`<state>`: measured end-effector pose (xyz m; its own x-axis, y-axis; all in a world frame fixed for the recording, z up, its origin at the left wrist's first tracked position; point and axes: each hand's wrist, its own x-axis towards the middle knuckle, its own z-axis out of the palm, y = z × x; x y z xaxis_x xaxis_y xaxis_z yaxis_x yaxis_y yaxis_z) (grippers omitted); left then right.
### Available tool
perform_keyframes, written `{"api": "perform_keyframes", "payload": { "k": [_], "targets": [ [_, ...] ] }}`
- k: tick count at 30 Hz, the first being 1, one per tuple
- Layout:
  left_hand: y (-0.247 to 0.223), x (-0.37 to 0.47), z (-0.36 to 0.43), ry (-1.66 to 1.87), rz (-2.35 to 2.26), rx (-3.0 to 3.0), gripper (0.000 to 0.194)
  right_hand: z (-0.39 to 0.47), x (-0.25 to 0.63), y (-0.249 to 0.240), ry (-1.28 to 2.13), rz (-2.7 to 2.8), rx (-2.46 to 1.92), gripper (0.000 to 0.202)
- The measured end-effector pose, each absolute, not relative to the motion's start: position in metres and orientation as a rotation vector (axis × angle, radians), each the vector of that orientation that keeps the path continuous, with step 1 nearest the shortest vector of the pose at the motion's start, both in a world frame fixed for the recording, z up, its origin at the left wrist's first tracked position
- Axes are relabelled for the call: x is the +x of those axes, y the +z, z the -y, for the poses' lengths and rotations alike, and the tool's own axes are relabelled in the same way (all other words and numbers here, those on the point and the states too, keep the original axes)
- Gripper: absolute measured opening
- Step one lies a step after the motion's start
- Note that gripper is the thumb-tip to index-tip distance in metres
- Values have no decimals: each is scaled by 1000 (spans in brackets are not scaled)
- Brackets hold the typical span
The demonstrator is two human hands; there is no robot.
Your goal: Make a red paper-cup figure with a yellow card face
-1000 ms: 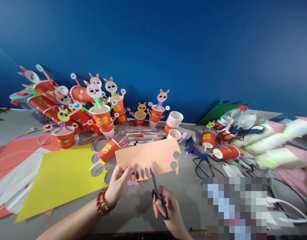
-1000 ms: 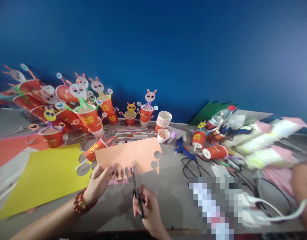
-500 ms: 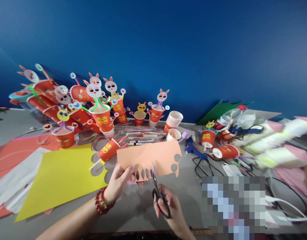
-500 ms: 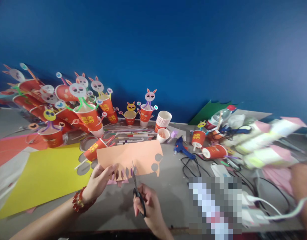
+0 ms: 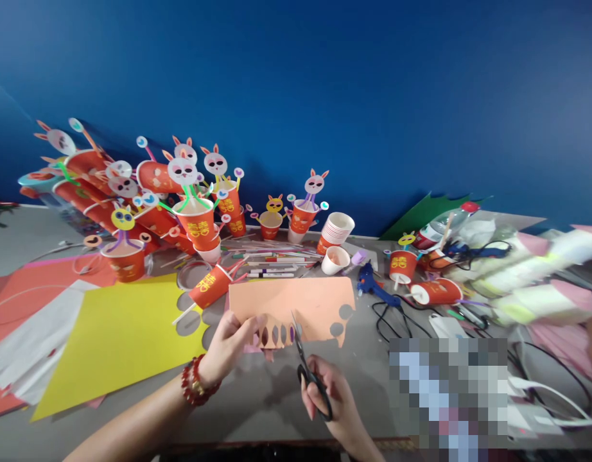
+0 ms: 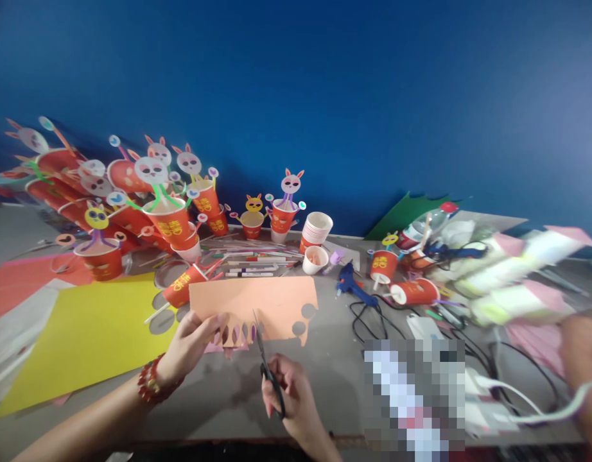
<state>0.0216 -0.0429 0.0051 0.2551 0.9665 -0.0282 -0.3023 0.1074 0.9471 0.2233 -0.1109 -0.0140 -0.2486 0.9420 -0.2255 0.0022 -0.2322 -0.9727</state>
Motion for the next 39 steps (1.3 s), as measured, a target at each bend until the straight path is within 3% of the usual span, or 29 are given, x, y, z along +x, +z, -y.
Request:
{"api": "perform_keyframes", "payload": {
  "k": [39],
  "targets": [
    [21, 9, 29, 947, -678, 1086, 41, 108, 246, -23, 1637, 1342, -1322, 54]
  ]
}}
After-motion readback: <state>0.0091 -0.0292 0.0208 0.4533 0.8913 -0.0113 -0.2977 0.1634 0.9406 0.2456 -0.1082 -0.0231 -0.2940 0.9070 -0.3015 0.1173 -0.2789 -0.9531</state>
